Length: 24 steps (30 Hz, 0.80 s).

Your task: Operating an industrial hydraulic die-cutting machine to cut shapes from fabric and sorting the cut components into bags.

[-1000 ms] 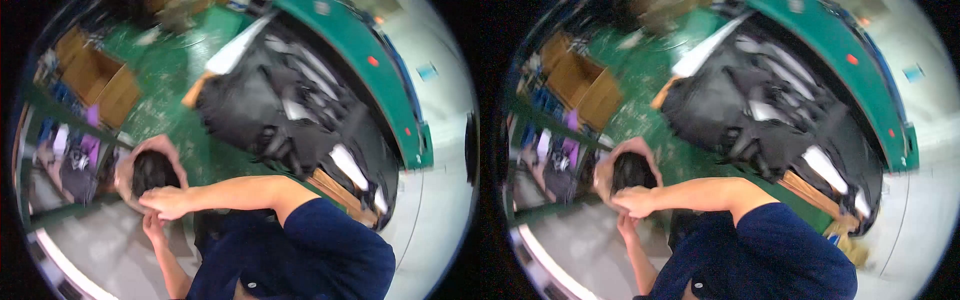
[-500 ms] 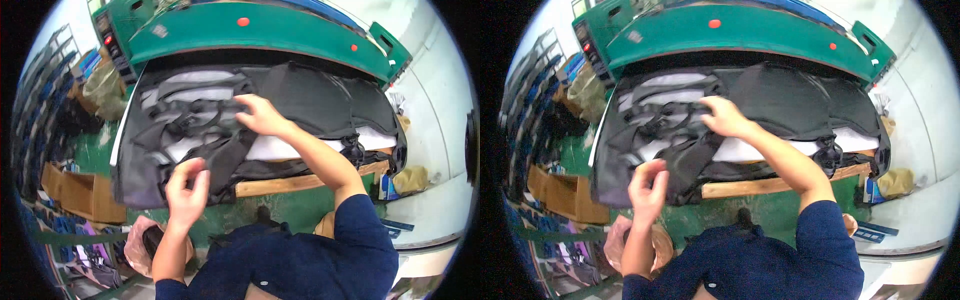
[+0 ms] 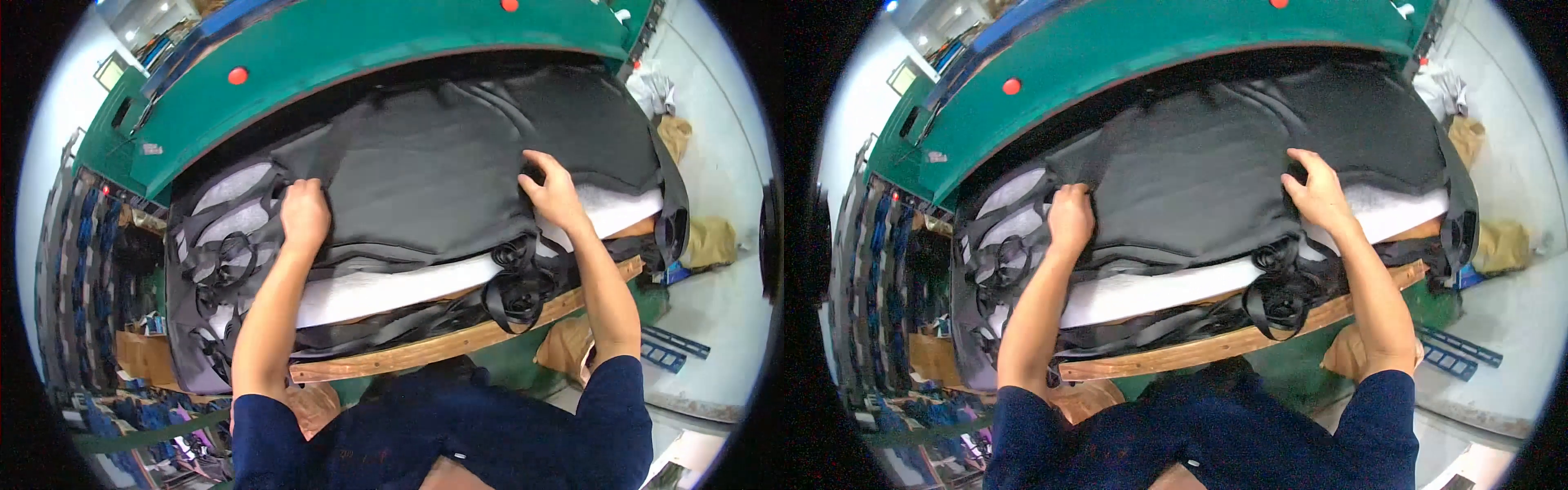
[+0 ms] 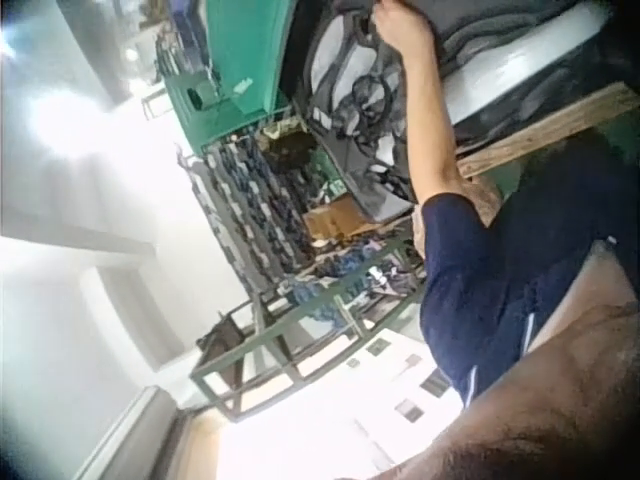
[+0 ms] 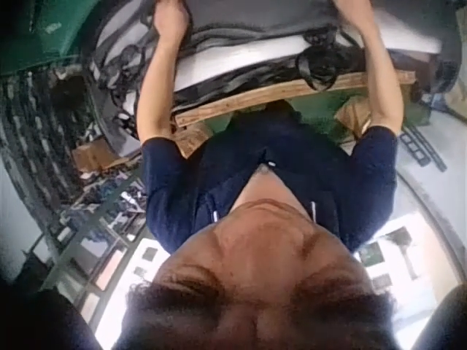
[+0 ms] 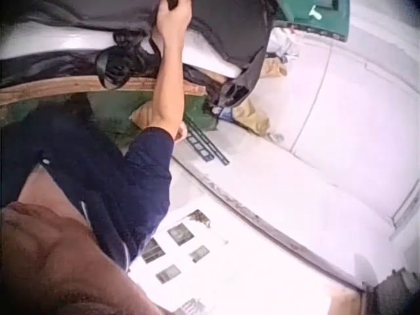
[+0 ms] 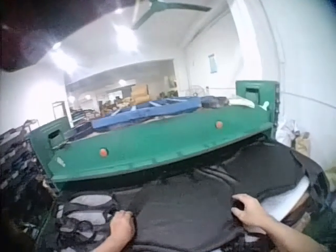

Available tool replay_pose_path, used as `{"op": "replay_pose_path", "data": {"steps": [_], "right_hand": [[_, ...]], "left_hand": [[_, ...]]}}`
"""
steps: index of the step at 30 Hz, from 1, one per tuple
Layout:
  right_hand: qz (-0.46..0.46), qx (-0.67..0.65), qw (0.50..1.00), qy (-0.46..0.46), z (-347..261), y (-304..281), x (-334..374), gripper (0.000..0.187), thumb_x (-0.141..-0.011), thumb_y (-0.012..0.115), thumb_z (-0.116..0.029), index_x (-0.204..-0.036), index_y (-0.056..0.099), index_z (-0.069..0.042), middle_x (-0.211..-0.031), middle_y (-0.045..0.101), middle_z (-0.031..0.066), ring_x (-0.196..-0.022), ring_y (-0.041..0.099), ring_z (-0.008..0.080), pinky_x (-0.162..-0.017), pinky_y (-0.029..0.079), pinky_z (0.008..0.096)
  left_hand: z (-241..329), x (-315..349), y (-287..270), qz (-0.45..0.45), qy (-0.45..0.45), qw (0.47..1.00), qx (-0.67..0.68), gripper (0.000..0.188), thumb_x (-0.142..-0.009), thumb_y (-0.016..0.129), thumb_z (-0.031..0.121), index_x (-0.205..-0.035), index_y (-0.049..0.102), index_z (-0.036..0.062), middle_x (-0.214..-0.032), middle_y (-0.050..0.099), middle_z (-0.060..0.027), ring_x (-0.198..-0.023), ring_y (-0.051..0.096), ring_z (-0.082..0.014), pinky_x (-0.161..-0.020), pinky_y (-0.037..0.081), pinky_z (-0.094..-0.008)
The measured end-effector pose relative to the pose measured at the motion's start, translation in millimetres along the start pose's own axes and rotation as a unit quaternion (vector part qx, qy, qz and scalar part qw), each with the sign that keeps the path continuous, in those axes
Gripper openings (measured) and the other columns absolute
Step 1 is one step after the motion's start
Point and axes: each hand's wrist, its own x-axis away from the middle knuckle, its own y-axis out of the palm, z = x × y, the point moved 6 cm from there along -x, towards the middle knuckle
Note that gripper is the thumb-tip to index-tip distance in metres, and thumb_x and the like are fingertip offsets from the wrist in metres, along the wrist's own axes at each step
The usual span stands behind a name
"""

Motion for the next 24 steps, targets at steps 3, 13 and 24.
{"op": "replay_pose_path", "data": {"steps": [3,13,24], "right_hand": [[0.012,0.016,0.999,-0.043,6.6,-20.1,20.3,0.041,-0.081,0.067,-0.008,-0.120,0.058,0.001,-0.120,0.061,0.0180,-0.115,0.057,0.0316,-0.098,0.044,0.0371],[-0.089,0.069,0.989,-0.093,-22.3,-18.5,62.0,0.036,-0.081,0.067,-0.009,-0.115,0.060,0.001,-0.117,0.062,0.0198,-0.113,0.056,0.0356,-0.097,0.045,0.0398],[-0.069,0.029,0.996,0.044,-16.8,-10.0,57.6,0.041,-0.080,0.065,-0.004,-0.120,0.059,-0.001,-0.107,0.063,0.0152,-0.081,0.061,0.0237,-0.076,0.051,0.0335]], "left_hand": [[-15.6,-14.4,-6.2,-0.017,-0.018,0.999,-0.032,0.014,-0.081,0.052,0.003,-0.091,0.062,0.0028,-0.090,0.062,-0.0174,-0.087,0.060,-0.0362,-0.078,0.049,-0.0449],[45.4,44.6,-68.8,-0.054,-0.145,0.905,0.395,0.030,-0.089,0.061,0.007,-0.117,0.058,-0.0031,-0.109,0.063,-0.0143,-0.101,0.062,-0.0208,-0.089,0.049,-0.0318],[179.5,133.0,-30.2,-0.109,-0.471,0.371,0.793,0.067,-0.089,0.065,0.015,-0.140,0.027,-0.0064,-0.132,0.047,-0.0214,-0.120,0.052,-0.0282,-0.104,0.041,-0.0382]]}}
